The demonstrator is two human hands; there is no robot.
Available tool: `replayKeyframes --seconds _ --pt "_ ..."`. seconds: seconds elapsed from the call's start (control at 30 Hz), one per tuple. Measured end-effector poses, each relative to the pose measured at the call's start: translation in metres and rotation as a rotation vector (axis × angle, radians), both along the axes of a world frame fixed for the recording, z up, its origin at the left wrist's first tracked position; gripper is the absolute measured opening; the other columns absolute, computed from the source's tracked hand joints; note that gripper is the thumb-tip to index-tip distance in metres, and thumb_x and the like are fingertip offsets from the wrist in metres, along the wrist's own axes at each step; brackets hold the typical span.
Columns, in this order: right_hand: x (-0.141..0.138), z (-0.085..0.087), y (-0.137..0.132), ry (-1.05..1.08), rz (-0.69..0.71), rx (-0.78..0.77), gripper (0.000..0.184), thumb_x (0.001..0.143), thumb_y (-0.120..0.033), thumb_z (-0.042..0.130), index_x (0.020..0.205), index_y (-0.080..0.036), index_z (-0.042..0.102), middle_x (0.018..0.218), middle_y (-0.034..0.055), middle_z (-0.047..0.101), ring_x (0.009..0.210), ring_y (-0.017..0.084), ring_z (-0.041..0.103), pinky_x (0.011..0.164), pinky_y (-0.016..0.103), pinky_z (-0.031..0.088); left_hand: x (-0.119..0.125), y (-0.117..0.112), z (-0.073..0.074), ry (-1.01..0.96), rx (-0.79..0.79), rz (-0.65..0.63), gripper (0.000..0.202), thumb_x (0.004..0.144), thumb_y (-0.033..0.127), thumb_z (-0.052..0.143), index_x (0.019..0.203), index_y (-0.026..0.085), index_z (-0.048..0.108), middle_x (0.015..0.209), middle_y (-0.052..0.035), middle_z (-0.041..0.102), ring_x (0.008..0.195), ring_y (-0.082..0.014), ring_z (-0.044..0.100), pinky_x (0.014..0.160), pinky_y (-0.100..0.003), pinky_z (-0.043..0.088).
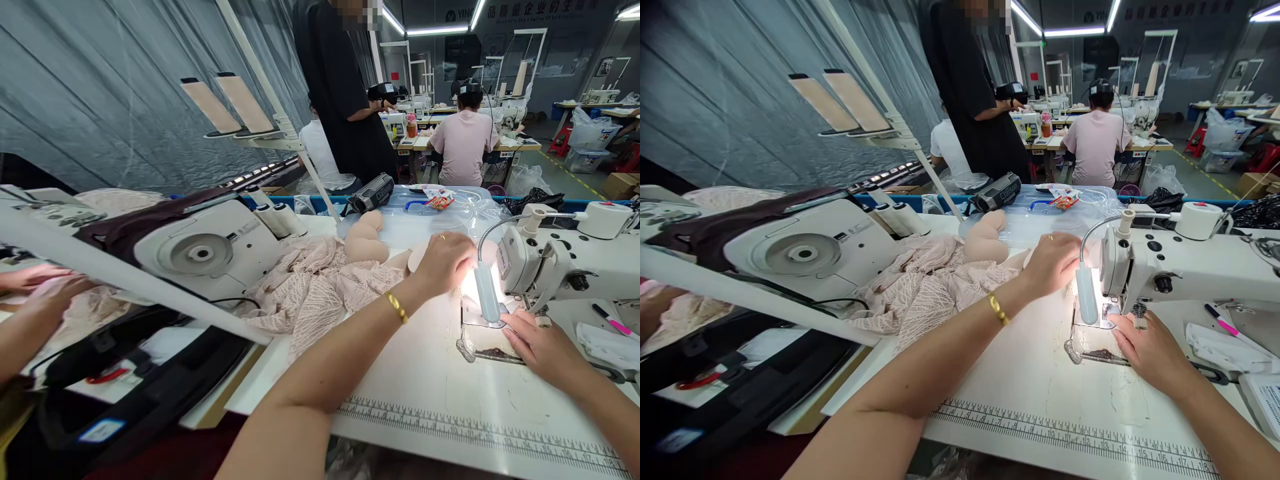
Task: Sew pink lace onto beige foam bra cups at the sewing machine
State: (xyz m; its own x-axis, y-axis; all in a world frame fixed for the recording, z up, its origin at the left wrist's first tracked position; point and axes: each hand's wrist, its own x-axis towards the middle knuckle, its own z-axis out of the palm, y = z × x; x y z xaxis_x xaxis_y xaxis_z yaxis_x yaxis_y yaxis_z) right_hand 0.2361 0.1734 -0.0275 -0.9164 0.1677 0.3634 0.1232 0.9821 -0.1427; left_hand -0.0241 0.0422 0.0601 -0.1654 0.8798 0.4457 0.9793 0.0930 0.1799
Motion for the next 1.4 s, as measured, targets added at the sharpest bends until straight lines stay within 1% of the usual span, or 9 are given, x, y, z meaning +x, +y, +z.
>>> replayKeyframes --seconds 0.1,0.23,0.4,0.67,0.87,0.97,1.1,1.23,1.4 --pt "0.001 -0.002 0.002 -0.008 0.005 0.005 0.033 0.110 -0.037 0.039 0.126 -0.030 0.067 0.105 0.0057 0.077 0.067 0.023 0.065 0.057 0.035 0.051 -0.014 0.029 0.011 -0.081 -0.058 0.182 0.038 0.086 0.012 0.069 0.122 0.022 0.073 0.149 -0.0132 0.060 0.140 -0.0372 0.048 0.107 -0.048 0.039" --pt "0.001 0.000 0.005 -0.039 0.009 -0.016 0.032 0.111 -0.038 0.037 0.124 -0.031 0.066 0.105 0.0039 0.078 0.065 0.021 0.066 0.055 0.034 0.052 -0.027 0.047 0.021 -0.187 -0.185 0.199 0.012 0.090 0.014 0.064 0.089 0.020 0.075 0.112 -0.0077 0.076 0.115 -0.0296 0.065 0.096 -0.042 0.047" --pt "-0.001 -0.001 0.006 0.001 0.015 0.008 0.030 0.110 -0.037 0.040 0.123 -0.030 0.066 0.109 0.0058 0.077 0.074 0.024 0.070 0.060 0.035 0.054 -0.037 0.037 0.034 -0.230 -0.090 0.257 0.025 0.106 0.027 0.045 0.113 0.021 0.068 0.125 -0.0070 0.074 0.117 -0.0240 0.065 0.099 -0.038 0.047" --pt "-0.002 -0.001 0.005 -0.022 0.012 -0.049 0.031 0.111 -0.036 0.038 0.125 -0.029 0.065 0.103 0.0034 0.076 0.061 0.020 0.062 0.054 0.033 0.050 -0.012 0.061 0.025 -0.223 -0.123 0.289 0.014 0.088 0.014 0.069 0.076 0.018 0.062 0.086 -0.0083 0.070 0.097 -0.0294 0.068 0.087 -0.039 0.045" --pt "-0.002 0.002 0.004 -0.034 0.011 -0.094 0.034 0.111 -0.034 0.037 0.121 -0.028 0.069 0.101 0.0066 0.074 0.080 0.024 0.066 0.066 0.035 0.053 -0.017 -0.005 0.062 -0.259 0.093 0.439 0.012 0.096 0.011 0.048 0.091 0.021 0.054 0.092 -0.0062 0.064 0.083 -0.0219 0.059 0.066 -0.031 0.039" --pt "-0.002 -0.001 0.005 -0.024 0.008 -0.088 0.035 0.110 -0.036 0.038 0.118 -0.030 0.071 0.104 0.0079 0.074 0.084 0.026 0.067 0.066 0.036 0.052 -0.001 -0.062 0.042 -0.289 0.041 0.412 0.011 0.091 0.011 0.053 0.091 0.022 0.055 0.080 -0.0006 0.060 0.071 -0.0195 0.055 0.063 -0.030 0.039" --pt "-0.002 -0.003 0.005 0.006 0.015 -0.071 0.035 0.110 -0.036 0.038 0.118 -0.029 0.072 0.104 0.0080 0.074 0.084 0.026 0.066 0.069 0.037 0.053 0.030 -0.108 -0.009 0.115 -0.134 0.146 0.028 0.082 -0.002 0.056 0.099 0.019 0.063 0.121 -0.0114 0.066 0.112 -0.0290 0.059 0.097 -0.044 0.047" --pt "-0.003 0.001 0.003 -0.018 0.020 -0.027 0.034 0.110 -0.031 0.037 0.114 -0.027 0.070 0.097 0.0067 0.073 0.077 0.024 0.064 0.067 0.036 0.050 0.044 -0.105 -0.030 0.095 -0.444 -0.110 0.027 0.079 -0.009 0.052 0.083 0.018 0.057 0.097 -0.0062 0.066 0.089 -0.0213 0.059 0.081 -0.033 0.048" --pt "-0.004 0.008 0.000 0.001 0.039 0.010 0.033 0.110 -0.029 0.037 0.114 -0.025 0.069 0.098 0.0064 0.073 0.073 0.023 0.062 0.063 0.034 0.048 0.056 -0.072 -0.033 -0.007 -0.402 -0.261 0.020 0.085 -0.001 0.056 0.079 0.017 0.056 0.092 -0.0042 0.065 0.078 -0.0169 0.057 0.065 -0.028 0.042"
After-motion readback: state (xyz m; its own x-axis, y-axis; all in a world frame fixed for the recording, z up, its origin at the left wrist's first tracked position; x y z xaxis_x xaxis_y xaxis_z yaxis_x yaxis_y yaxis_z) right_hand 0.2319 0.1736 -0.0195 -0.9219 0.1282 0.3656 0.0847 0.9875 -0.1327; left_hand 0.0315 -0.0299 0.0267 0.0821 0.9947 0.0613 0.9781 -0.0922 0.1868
